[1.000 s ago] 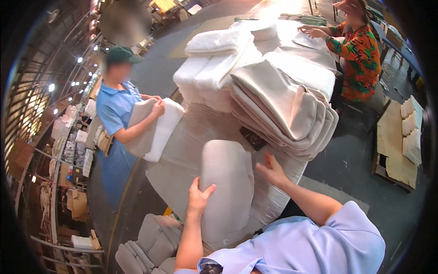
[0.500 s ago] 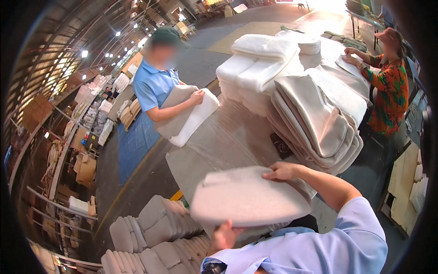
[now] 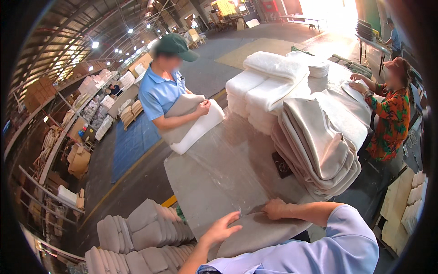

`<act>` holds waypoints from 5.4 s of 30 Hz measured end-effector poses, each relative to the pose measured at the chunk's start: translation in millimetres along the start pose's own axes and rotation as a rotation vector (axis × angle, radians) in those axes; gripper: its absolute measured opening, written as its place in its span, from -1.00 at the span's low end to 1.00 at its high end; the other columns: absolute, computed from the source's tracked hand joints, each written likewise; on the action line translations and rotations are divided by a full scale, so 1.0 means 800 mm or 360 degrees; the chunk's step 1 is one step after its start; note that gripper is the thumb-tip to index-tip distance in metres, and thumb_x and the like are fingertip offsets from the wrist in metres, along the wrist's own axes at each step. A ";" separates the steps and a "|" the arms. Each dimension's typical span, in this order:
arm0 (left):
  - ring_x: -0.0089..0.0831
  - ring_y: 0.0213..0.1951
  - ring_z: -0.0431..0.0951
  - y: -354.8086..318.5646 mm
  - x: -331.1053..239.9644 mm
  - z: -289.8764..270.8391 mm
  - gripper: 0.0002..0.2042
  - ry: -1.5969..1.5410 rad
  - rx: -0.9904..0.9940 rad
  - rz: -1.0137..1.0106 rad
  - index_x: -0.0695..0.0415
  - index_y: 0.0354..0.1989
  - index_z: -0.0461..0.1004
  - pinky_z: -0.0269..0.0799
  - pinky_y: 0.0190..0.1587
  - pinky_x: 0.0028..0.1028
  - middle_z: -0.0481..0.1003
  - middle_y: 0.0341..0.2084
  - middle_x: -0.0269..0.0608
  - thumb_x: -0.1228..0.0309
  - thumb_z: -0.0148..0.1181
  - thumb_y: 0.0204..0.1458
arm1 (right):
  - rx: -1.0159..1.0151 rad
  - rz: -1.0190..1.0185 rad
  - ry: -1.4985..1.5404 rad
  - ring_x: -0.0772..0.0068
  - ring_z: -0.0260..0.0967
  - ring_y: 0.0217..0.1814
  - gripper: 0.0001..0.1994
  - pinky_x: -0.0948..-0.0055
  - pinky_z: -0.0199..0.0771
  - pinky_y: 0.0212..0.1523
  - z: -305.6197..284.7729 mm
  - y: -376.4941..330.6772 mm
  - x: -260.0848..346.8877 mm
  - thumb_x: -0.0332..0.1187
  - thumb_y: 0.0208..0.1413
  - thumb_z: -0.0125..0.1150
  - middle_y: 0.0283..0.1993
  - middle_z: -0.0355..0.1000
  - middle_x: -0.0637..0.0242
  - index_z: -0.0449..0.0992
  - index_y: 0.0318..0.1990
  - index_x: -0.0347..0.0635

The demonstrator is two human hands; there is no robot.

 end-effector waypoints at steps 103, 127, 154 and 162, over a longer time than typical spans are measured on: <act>0.16 -0.48 0.57 0.154 0.153 0.092 -0.61 0.0936 -0.0548 0.0079 0.11 -0.49 0.44 0.41 -0.42 0.07 0.55 -0.58 0.05 0.08 0.18 0.28 | -0.0690 0.0160 0.0695 -0.07 0.55 -0.10 -0.85 0.00 0.56 -0.10 0.047 0.020 -0.070 -0.25 0.28 0.18 -0.18 0.53 0.15 0.51 -0.11 -0.07; 0.14 -0.45 0.53 0.165 0.170 0.090 -0.71 0.0840 -0.0675 0.0209 0.15 -0.44 0.50 0.39 -0.39 0.05 0.51 -0.52 0.03 0.21 0.21 0.25 | -0.0375 0.0134 0.0685 -0.09 0.57 -0.12 -0.82 -0.04 0.54 -0.15 0.048 0.042 -0.035 -0.24 0.23 0.19 -0.22 0.56 0.12 0.48 -0.17 -0.12; 0.13 -0.41 0.54 0.167 0.165 0.100 -0.68 0.0983 -0.0661 0.0115 0.14 -0.44 0.50 0.39 -0.36 0.06 0.53 -0.50 0.00 0.16 0.18 0.25 | -0.0530 0.0021 0.0631 -0.05 0.54 -0.12 -0.81 -0.05 0.52 -0.17 0.055 0.038 -0.042 -0.22 0.26 0.19 -0.26 0.52 0.15 0.46 -0.18 -0.12; 0.14 -0.29 0.61 0.149 0.140 0.074 -0.65 0.1092 -0.0295 0.0003 0.16 -0.36 0.57 0.48 -0.22 0.00 0.61 -0.40 0.04 0.09 0.19 0.25 | -0.0196 -0.0018 0.0559 -0.15 0.58 -0.05 -0.68 -0.11 0.54 -0.01 0.027 0.034 -0.036 -0.21 0.24 0.21 -0.12 0.60 0.00 0.55 0.10 -0.06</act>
Point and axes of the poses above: each hand's wrist, its own y-axis towards the middle knuckle, its own z-axis out of the palm, x = y × z, the point moved 3 cm from there along y, towards the middle knuckle
